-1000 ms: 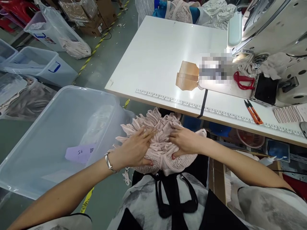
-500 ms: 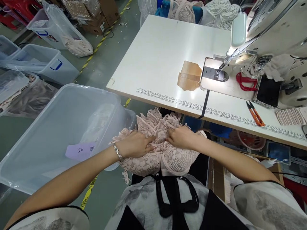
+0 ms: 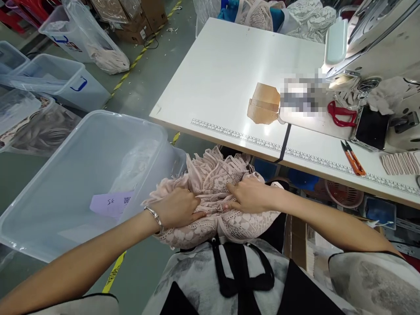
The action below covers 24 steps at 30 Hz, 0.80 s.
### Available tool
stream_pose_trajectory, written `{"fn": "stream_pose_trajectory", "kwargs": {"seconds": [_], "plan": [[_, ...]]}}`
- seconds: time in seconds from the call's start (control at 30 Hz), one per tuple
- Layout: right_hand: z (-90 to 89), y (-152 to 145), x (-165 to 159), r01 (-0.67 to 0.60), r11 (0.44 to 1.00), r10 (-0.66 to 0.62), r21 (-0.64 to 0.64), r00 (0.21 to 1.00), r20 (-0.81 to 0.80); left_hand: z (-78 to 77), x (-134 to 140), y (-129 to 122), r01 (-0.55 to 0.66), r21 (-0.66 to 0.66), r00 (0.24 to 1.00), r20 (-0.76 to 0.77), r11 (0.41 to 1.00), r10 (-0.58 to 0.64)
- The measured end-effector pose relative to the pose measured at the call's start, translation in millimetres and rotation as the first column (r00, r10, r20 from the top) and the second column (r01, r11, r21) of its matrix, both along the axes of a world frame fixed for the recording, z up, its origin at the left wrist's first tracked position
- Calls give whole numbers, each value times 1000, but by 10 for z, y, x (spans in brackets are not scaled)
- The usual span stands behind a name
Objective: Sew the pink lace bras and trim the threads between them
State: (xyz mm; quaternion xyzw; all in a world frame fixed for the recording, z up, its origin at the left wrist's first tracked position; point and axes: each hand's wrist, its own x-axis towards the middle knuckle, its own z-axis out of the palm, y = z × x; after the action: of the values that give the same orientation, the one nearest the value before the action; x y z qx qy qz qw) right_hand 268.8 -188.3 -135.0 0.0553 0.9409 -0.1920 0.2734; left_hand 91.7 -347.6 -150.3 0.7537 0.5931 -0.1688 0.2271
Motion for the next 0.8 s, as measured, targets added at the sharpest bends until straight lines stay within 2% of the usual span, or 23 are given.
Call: {"fn": "stream_pose_trajectory", "kwargs": {"seconds": [0.07, 0.17, 0.27, 0.33, 0.4, 0.47, 0.57, 0.63, 0.7, 0.77, 0.8], "plan": [[39, -37, -82, -3, 1000, 3, -25, 1000, -8, 18, -24, -92, -62, -68, 998, -24, 996, 60], [-2, -35, -298, -20, 996, 23, -83, 999, 34, -15, -102, -160, -136, -88, 990, -41, 987, 133], [-128, 19, -514, -9, 997, 17, -73, 993, 115, -120, -208, -99, -188, -59, 981, -64, 980, 184], [-201, 37, -553, 11, 1000, -7, -23, 988, 156, -192, -249, -8, -160, -59, 985, -78, 985, 155], [-235, 13, -465, 23, 999, -27, 30, 989, 142, -234, -243, 76, -115, -53, 989, -96, 992, 110], [-236, -44, -275, 32, 996, -40, 88, 996, 85, -235, -194, 123, -79, 12, 989, -125, 997, 80], [-229, -113, 52, 48, 979, -36, 197, 997, -63, -184, -99, 137, 40, 169, 989, -146, 985, -15], [-239, -115, 220, 19, 980, 19, 197, 982, -186, -137, -53, 153, 138, 217, 988, -97, 966, -119], [-256, -92, 332, -15, 993, 38, 116, 978, -203, -91, -24, 204, 162, 154, 987, -32, 975, -158], [-264, -67, 404, 28, 998, -23, 58, 995, -92, -55, -6, 289, 87, 23, 996, -7, 996, -87], [-264, -57, 428, 76, 994, -74, 73, 997, -27, -46, -1, 338, 38, -28, 999, -11, 999, -38]]}}
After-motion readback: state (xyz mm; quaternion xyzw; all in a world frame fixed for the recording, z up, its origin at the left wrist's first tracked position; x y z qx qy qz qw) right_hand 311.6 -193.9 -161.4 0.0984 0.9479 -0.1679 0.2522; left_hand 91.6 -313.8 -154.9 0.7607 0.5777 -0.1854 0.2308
